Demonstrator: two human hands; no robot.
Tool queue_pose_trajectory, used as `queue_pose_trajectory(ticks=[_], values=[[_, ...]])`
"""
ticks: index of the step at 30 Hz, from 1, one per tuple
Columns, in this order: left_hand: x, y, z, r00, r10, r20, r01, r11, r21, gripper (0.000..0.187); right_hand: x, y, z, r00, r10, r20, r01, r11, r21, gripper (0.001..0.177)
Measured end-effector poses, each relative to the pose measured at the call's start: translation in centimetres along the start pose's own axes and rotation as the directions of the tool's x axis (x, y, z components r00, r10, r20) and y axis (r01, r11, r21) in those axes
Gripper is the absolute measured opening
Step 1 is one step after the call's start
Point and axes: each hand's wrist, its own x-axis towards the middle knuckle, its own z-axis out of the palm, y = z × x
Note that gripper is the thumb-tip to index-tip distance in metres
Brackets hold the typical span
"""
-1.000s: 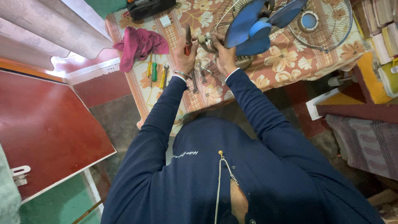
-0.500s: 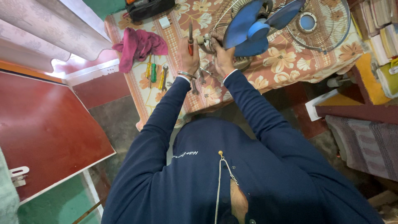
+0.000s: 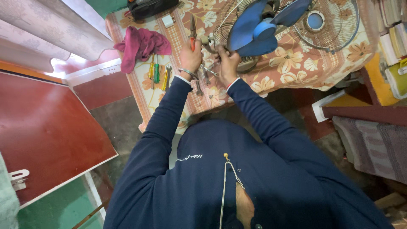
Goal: The person is repairing a blue table fan on a floral tablecloth. They use pliers and a screwdriver to adjust and tighten components near the fan's motor housing and blade assembly. The person repeatedly handles the fan blades and internal parts, occasionally rotating the fan to access different sides.
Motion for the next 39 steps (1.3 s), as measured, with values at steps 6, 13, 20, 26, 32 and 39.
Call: queue_pose_trajectory(ticks=[6, 13, 20, 26, 32, 39], values=[[0.1, -0.4, -0.8, 0.986, -0.057, 0.159, 0.095, 0.965, -0.244, 0.026, -1.5, -1.3, 1.4, 0.994, -0.109, 0.023, 0.11, 0.989, -0.1, 0.021], [0.8, 1.1, -2.1, 0.984, 0.022, 0.179, 0.039, 0.942, -0.334, 0.015, -1.1, -0.8, 1.8, 0.999, -0.04, 0.018, 0.038, 0.994, 0.1, 0.025], [-0.9, 2.3, -2.9, 0.992, 0.112, 0.051, -0.108, 0.991, -0.081, 0.026, -1.6, 0.1, 2.0, 0.986, -0.156, 0.053, 0.153, 0.986, 0.062, 0.021], [-1.9, 2.9, -2.4, 0.902, 0.427, -0.069, -0.426, 0.904, 0.026, 0.016, -2.7, -0.4, 3.1, 0.939, -0.329, 0.1, 0.335, 0.941, -0.046, 0.02], [-1.7, 2.7, -2.0, 0.885, 0.462, -0.057, -0.451, 0.882, 0.137, 0.016, -3.2, 0.3, 3.1, 0.907, -0.394, 0.147, 0.416, 0.892, -0.179, 0.019], [-1.1, 2.3, -2.3, 0.937, 0.348, -0.022, -0.347, 0.937, 0.049, 0.018, -3.1, 0.2, 2.7, 0.912, -0.379, 0.16, 0.406, 0.892, -0.198, 0.02]])
